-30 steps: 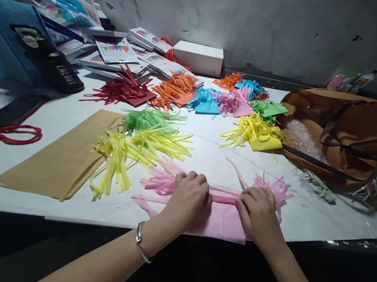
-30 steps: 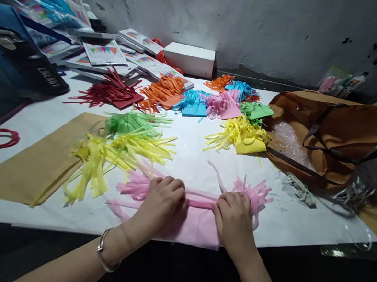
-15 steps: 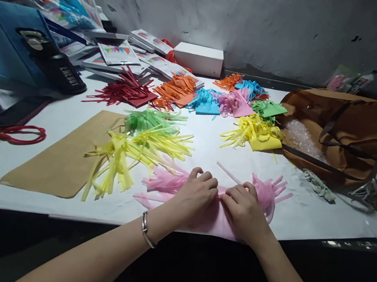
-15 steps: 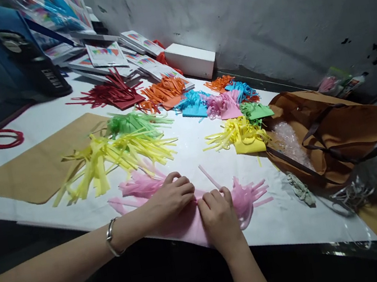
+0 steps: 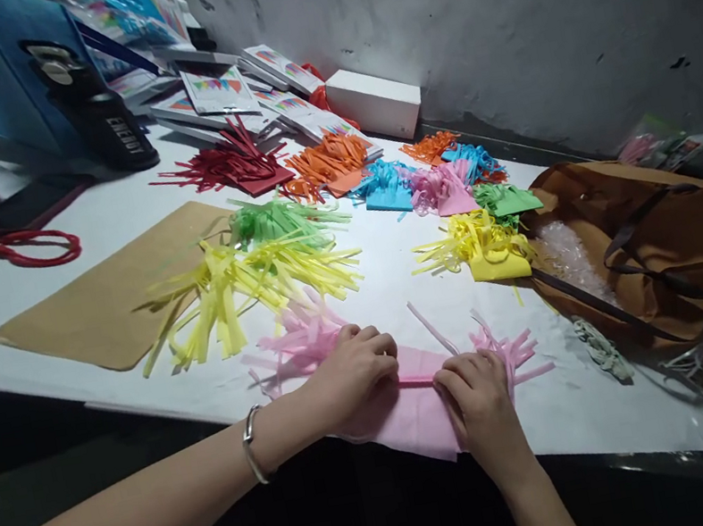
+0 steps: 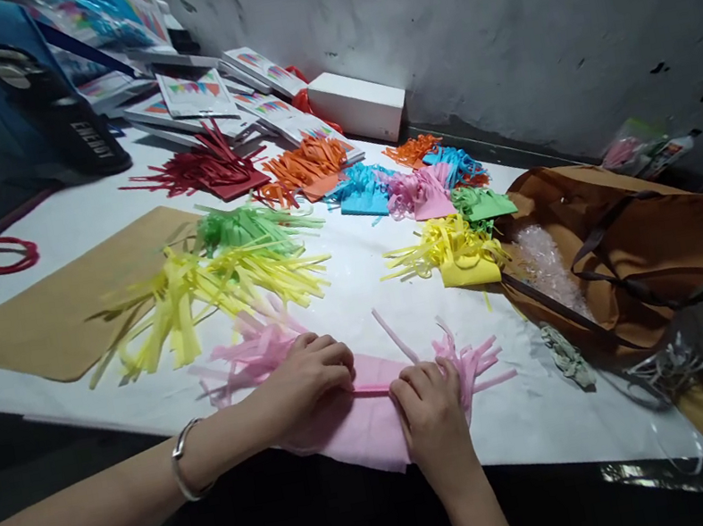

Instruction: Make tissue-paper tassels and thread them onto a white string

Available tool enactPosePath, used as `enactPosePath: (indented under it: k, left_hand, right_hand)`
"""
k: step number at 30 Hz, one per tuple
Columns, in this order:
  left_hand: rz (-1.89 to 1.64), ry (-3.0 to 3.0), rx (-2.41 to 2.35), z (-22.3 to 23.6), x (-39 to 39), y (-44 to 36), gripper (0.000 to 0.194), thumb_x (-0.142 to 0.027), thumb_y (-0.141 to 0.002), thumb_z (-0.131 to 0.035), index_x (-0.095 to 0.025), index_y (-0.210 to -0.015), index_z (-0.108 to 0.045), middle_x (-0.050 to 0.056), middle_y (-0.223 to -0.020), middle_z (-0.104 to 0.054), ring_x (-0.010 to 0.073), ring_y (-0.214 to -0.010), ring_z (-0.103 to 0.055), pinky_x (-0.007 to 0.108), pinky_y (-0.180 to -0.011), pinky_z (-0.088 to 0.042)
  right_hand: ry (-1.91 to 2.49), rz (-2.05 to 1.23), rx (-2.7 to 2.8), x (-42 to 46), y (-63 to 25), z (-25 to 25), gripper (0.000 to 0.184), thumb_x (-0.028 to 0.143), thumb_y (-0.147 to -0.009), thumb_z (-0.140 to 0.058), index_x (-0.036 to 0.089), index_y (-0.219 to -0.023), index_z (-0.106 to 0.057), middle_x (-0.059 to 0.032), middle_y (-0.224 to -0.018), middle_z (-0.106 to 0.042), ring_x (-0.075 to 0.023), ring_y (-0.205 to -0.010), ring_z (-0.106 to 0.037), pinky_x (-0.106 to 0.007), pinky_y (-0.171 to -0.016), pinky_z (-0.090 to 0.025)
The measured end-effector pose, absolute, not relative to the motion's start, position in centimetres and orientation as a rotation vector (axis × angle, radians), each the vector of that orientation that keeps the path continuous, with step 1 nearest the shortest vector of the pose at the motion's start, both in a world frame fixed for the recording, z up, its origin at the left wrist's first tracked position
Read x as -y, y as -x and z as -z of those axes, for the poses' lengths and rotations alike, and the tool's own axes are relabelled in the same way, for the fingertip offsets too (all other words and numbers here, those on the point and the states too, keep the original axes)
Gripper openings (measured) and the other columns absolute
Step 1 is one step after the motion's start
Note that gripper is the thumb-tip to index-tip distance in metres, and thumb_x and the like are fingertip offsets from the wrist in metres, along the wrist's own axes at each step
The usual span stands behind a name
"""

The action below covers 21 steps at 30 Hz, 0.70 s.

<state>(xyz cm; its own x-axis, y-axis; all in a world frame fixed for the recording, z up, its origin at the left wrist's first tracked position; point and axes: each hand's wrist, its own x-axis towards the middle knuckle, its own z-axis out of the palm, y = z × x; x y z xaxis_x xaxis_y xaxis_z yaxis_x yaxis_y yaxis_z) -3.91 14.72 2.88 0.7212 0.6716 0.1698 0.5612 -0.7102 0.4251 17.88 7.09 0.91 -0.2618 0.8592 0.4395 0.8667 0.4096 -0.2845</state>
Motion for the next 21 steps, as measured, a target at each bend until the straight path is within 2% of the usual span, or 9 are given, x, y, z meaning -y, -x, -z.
enactPosePath:
  k: [4, 7, 12, 15, 18, 21]
  left_hand:
    - [-0.435, -2.649, -0.996, -3.2, -14.0, 3.9, 0.014, -0.013, -0.084, -0.065, -0.022, -0.077, -0.072, 0.002, -0.093, -0.069, 0.0203, -0.089, -0.057, 0.040, -0.083, -0.029]
    - [-0.389, -2.586, -1.091, -3.3, -13.8, 3.4, 0.014, -0.011, -0.085, -0.061, -0.018, -0.075, -0.068, 0.004, -0.095, -0.069, 0.0200, -0.087, -0.057, 0.039, -0.080, -0.032]
    - [-0.233, -2.556, -1.234, -3.8, -14.2, 2.5, 0.014, -0.020, -0.088, -0.057, -0.015, -0.079, -0.067, 0.008, -0.094, -0.065, 0.0233, -0.087, -0.058, 0.039, -0.075, -0.036]
    - [-0.149, -2.656, -1.269, -4.2, -14.3, 2.1, 0.015, -0.019, -0.090, -0.057, -0.016, -0.081, -0.068, 0.009, -0.095, -0.065, 0.0246, -0.086, -0.058, 0.039, -0.073, -0.036]
    - [-0.133, -2.809, -1.239, -4.3, -14.1, 1.9, 0.009, -0.016, -0.091, -0.062, -0.017, -0.083, -0.067, 0.008, -0.097, -0.065, 0.0247, -0.088, -0.056, 0.041, -0.078, -0.037]
    - [-0.182, -2.992, -1.020, -3.9, -13.7, 1.4, 0.012, -0.015, -0.092, -0.063, -0.018, -0.082, -0.068, 0.006, -0.092, -0.065, 0.0238, -0.089, -0.055, 0.047, -0.089, -0.035]
  right_hand:
    - [1.500, -0.035, 2.086, -7.0, -17.6, -1.0, 0.014, 0.017, -0.097, -0.053, 0.023, -0.091, -0.064, -0.0006, -0.092, -0.065, -0.0186, -0.092, -0.056, -0.044, -0.107, -0.028]
    - [1.538, -0.049, 2.027, -7.1, -17.1, -0.9, 0.014, 0.017, -0.097, -0.053, 0.023, -0.088, -0.061, -0.0008, -0.090, -0.065, -0.0192, -0.091, -0.056, -0.045, -0.106, -0.028]
    - [1.728, 0.074, 1.988, -7.7, -16.6, -0.7, 0.015, 0.019, -0.093, -0.056, 0.022, -0.079, -0.056, -0.0022, -0.083, -0.063, -0.0227, -0.087, -0.055, -0.046, -0.098, -0.031]
    - [1.806, 0.147, 2.030, -8.0, -16.5, -0.8, 0.014, 0.018, -0.091, -0.059, 0.022, -0.078, -0.056, -0.0023, -0.082, -0.063, -0.0236, -0.085, -0.055, -0.047, -0.095, -0.030]
    - [1.763, 0.140, 2.046, -8.1, -16.4, -1.1, 0.012, 0.016, -0.092, -0.058, 0.023, -0.081, -0.058, -0.0024, -0.085, -0.064, -0.0228, -0.086, -0.055, -0.048, -0.098, -0.029]
    - [1.667, 0.122, 2.083, -7.8, -16.3, -1.2, 0.016, 0.011, -0.093, -0.055, 0.024, -0.085, -0.060, -0.0018, -0.089, -0.065, -0.0211, -0.091, -0.056, -0.050, -0.107, -0.024]
